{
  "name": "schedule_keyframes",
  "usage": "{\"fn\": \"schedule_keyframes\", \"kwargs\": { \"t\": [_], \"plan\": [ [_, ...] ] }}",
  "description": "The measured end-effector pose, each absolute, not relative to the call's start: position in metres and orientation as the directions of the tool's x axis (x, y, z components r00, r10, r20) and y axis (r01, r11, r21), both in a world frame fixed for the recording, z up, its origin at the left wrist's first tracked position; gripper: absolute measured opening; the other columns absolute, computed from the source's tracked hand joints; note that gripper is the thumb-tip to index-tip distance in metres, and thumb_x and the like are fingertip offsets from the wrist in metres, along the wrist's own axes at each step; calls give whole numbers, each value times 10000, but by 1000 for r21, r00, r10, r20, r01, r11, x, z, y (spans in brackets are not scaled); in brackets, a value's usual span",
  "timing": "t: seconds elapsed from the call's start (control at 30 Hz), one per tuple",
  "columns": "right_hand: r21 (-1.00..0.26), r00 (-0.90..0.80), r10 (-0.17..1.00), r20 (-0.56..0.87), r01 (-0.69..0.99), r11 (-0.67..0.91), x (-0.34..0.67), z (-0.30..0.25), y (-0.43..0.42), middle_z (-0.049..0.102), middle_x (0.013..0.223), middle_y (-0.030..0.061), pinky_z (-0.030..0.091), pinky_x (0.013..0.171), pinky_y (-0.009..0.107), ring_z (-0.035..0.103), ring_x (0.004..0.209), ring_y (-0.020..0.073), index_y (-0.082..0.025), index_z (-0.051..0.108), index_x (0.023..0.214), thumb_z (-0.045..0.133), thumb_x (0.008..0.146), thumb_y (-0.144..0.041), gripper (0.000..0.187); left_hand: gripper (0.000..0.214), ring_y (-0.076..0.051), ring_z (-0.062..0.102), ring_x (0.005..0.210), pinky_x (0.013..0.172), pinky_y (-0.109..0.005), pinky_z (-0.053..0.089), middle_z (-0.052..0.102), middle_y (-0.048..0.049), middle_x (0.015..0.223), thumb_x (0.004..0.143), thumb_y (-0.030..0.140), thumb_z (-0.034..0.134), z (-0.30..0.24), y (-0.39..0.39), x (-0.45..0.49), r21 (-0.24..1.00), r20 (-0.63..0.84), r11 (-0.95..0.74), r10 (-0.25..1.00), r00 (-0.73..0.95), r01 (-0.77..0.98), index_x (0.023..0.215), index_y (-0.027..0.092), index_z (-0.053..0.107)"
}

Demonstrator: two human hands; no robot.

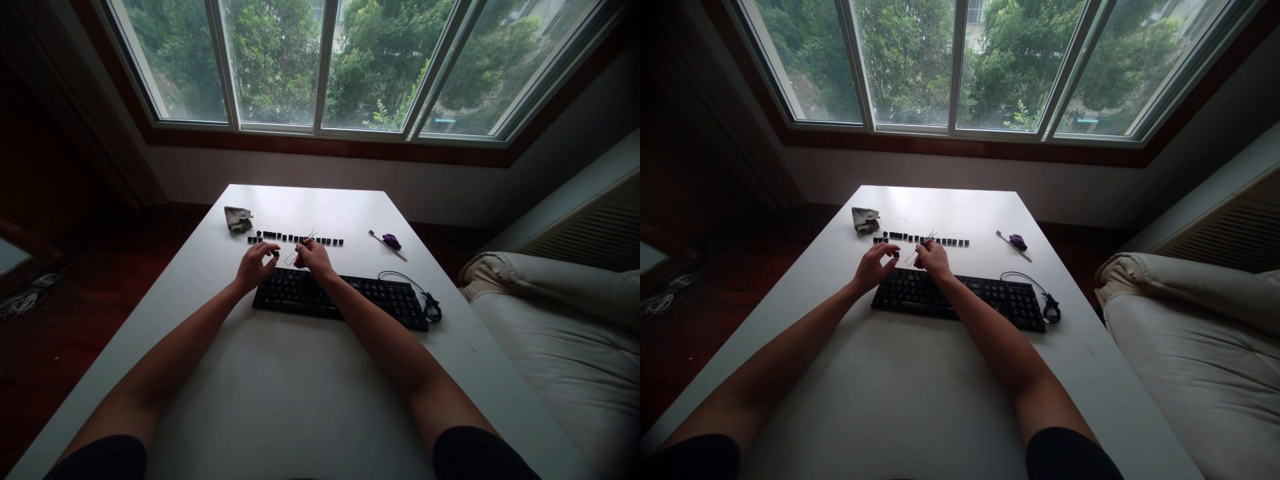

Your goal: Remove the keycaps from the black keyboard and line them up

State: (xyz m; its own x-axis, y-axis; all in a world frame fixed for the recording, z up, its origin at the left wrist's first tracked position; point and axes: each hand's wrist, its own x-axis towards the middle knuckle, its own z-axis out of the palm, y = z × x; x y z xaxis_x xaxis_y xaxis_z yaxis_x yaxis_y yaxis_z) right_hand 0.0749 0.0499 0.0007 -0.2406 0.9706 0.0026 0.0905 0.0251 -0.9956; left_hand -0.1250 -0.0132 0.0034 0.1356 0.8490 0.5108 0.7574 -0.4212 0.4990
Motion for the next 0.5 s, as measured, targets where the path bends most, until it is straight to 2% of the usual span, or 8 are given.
{"fn": "schedule_keyframes", "kwargs": {
  "t": [0.1, 0.23, 0.33, 0.5],
  "plan": [
    [-999, -216, 976, 0, 47, 11, 76, 5, 50, 664, 584, 1, 583, 508, 255, 677, 505, 160, -180, 561, 966, 589, 918, -327, 157, 269, -205, 628, 898, 881, -370, 475, 679, -59, 1067, 927, 252, 534, -1, 0, -138, 515, 514, -351, 856, 46, 782, 1166, 233, 654],
    [-1000, -190, 982, 4, 17, 7, 77, 8, 50, 650, 573, -13, 578, 497, 254, 664, 489, 155, -176, 551, 1012, 603, 909, -322, 187, 231, -241, 645, 931, 900, -396, 455, 710, -69, 1012, 914, 278, 561, -5, 23, -154, 502, 474, -231, 879, -42, 834, 1115, 224, 660],
    [-1000, -193, 981, 3, 11, 5, 79, 9, 50, 653, 578, -10, 579, 497, 254, 659, 486, 151, -174, 550, 1008, 609, 906, -322, 190, 204, -283, 619, 974, 951, -447, 409, 713, -86, 1003, 909, 311, 584, -6, 39, -157, 428, 478, -175, 876, -57, 887, 1071, 221, 669],
    [-999, -196, 981, 11, 35, 18, 83, 10, 51, 649, 600, -2, 583, 501, 245, 658, 498, 142, -185, 561, 922, 609, 905, -337, 160, 162, -342, 499, 1149, 1034, -509, 318, 651, -127, 1128, 889, 310, 613, -11, 59, -152, 298, 509, -175, 861, -1, 939, 998, 218, 690]
  ]
}}
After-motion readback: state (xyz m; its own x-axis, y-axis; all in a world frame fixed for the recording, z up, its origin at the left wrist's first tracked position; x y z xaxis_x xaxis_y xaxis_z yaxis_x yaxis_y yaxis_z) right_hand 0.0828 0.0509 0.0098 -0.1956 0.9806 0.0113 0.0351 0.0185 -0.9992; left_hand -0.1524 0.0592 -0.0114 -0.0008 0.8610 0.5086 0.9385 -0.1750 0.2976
